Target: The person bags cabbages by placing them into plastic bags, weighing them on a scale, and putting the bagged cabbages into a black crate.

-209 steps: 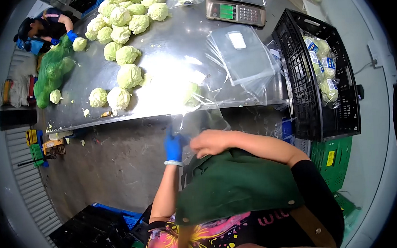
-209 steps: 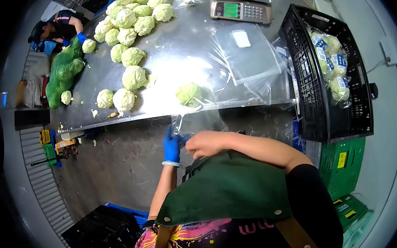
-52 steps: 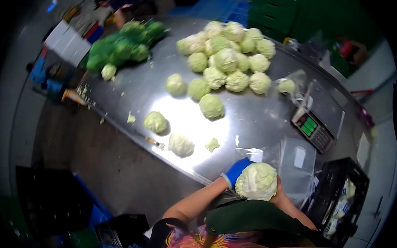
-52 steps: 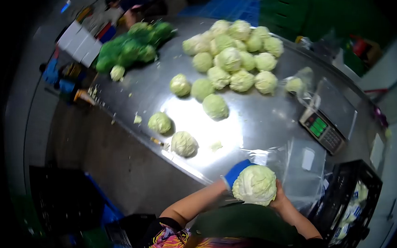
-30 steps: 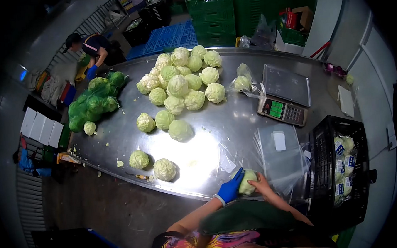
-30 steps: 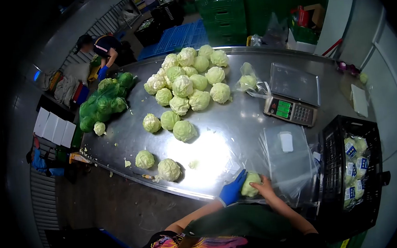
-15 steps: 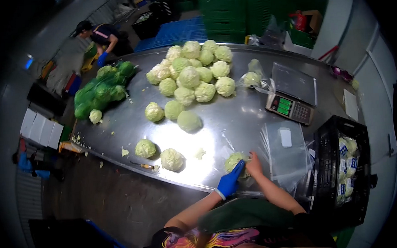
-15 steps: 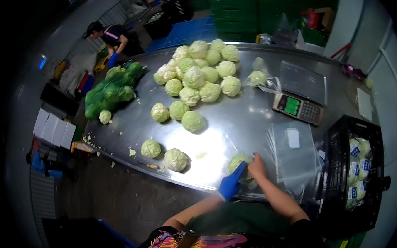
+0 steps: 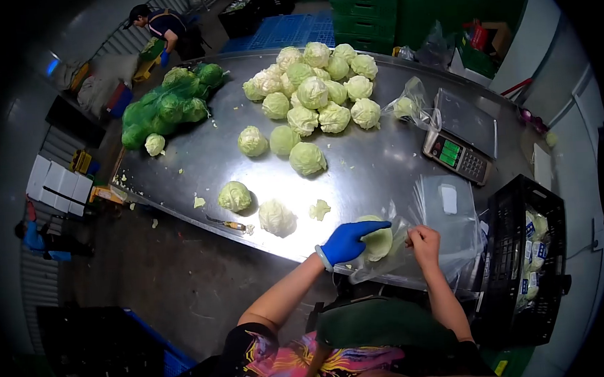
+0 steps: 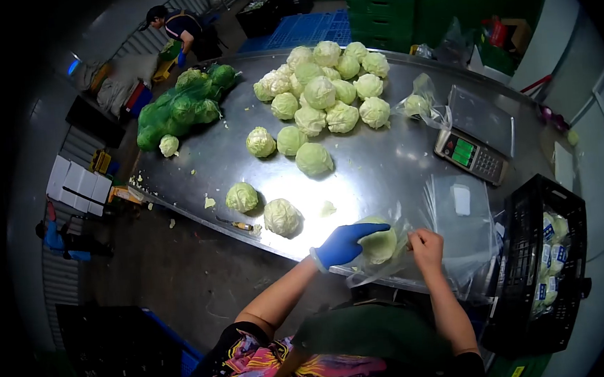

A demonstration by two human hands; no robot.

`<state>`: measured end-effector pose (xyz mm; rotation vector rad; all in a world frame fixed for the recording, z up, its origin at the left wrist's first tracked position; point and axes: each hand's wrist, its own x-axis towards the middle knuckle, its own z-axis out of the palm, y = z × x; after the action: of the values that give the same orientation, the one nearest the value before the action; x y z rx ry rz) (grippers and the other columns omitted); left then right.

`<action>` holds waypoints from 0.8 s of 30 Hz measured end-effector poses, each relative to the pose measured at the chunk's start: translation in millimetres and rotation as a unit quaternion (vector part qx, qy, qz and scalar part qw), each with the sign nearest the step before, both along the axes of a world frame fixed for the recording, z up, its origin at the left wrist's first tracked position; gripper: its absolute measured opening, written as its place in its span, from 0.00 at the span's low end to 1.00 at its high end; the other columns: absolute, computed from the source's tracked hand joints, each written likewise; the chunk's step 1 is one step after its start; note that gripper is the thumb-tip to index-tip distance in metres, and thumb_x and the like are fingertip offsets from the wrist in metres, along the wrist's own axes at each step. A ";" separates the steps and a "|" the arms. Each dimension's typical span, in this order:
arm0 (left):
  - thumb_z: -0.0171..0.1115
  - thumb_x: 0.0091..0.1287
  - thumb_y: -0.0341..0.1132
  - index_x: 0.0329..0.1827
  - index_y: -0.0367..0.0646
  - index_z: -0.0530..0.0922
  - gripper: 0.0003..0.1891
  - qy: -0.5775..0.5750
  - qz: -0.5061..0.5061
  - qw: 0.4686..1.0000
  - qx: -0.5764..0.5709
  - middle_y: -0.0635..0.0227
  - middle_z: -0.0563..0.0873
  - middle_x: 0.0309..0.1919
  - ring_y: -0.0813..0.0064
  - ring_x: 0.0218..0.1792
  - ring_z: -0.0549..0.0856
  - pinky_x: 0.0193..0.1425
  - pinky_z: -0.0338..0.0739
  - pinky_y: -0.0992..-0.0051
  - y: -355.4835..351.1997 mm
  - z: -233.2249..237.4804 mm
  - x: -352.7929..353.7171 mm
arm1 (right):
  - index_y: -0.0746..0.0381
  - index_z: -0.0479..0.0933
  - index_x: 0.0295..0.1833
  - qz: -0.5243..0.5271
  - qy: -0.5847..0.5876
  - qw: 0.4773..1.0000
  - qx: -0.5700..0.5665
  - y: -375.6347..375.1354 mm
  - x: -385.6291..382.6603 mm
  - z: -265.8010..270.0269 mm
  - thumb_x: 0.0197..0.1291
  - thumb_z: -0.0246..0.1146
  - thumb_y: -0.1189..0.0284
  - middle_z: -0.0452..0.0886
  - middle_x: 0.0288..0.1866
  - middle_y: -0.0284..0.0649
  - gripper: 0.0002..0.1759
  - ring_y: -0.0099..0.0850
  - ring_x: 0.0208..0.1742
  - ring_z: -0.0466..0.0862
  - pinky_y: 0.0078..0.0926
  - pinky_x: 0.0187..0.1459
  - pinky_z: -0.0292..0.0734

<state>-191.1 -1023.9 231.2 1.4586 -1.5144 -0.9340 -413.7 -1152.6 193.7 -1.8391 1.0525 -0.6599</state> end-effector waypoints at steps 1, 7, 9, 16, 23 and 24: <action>0.47 0.51 0.14 0.64 0.48 0.80 0.35 0.020 0.006 1.000 -0.001 0.61 0.85 0.59 0.68 0.57 0.85 0.61 0.78 0.72 2.0 -3.0 -0.7 | 0.72 0.76 0.23 -0.016 -0.060 0.998 0.034 4.8 -2.2 7.5 0.60 0.61 0.73 0.78 0.19 0.40 0.15 0.28 0.19 0.78 0.28 0.25 0.73; 0.46 0.49 0.13 0.52 0.46 0.85 0.30 -0.113 0.095 0.985 -0.094 0.65 0.85 0.57 0.63 0.54 0.86 0.60 0.79 0.69 30.0 -32.5 -37.1 | 0.69 0.75 0.23 0.082 0.056 0.988 -0.118 14.9 -43.1 -13.8 0.57 0.63 0.71 0.77 0.23 0.51 0.14 0.49 0.25 0.78 0.43 0.29 0.70; 0.50 0.50 0.15 0.49 0.42 0.82 0.24 -0.060 0.154 0.982 -0.092 0.61 0.82 0.60 0.59 0.58 0.83 0.60 0.79 0.67 50.2 -35.2 -62.4 | 0.68 0.74 0.22 0.089 0.091 0.976 -0.176 31.8 -71.7 -12.7 0.57 0.64 0.71 0.76 0.23 0.51 0.15 0.53 0.26 0.77 0.46 0.29 0.70; 0.62 0.62 0.34 0.75 0.46 0.60 0.36 -0.282 0.323 0.891 0.153 0.51 0.85 0.49 0.49 0.39 0.86 0.43 0.80 0.57 130.3 -111.5 -147.6 | 0.66 0.75 0.22 0.229 0.178 0.948 -0.131 89.8 -154.9 -30.9 0.58 0.66 0.68 0.78 0.25 0.50 0.16 0.53 0.29 0.80 0.47 0.31 0.72; 0.57 0.68 0.32 0.80 0.45 0.53 0.37 -0.160 0.287 0.900 0.285 0.48 0.86 0.48 0.49 0.41 0.87 0.45 0.81 0.59 156.3 -115.0 -169.2 | 0.65 0.81 0.34 0.257 0.376 0.879 -0.139 75.2 -162.8 -13.6 0.57 0.68 0.65 0.83 0.32 0.48 0.13 0.51 0.38 0.83 0.47 0.40 0.76; 0.56 0.69 0.32 0.79 0.44 0.54 0.35 -0.112 0.286 0.909 0.282 0.50 0.87 0.50 0.52 0.42 0.88 0.45 0.82 0.62 153.2 -119.2 -170.2 | 0.65 0.80 0.40 0.253 0.259 0.897 -0.254 80.3 -151.0 9.3 0.56 0.69 0.66 0.82 0.38 0.47 0.13 0.49 0.43 0.82 0.45 0.44 0.76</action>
<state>-361.3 -870.7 112.0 2.3310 -0.8781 -0.8862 -564.7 -1072.3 203.0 -2.7168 0.6832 -0.1192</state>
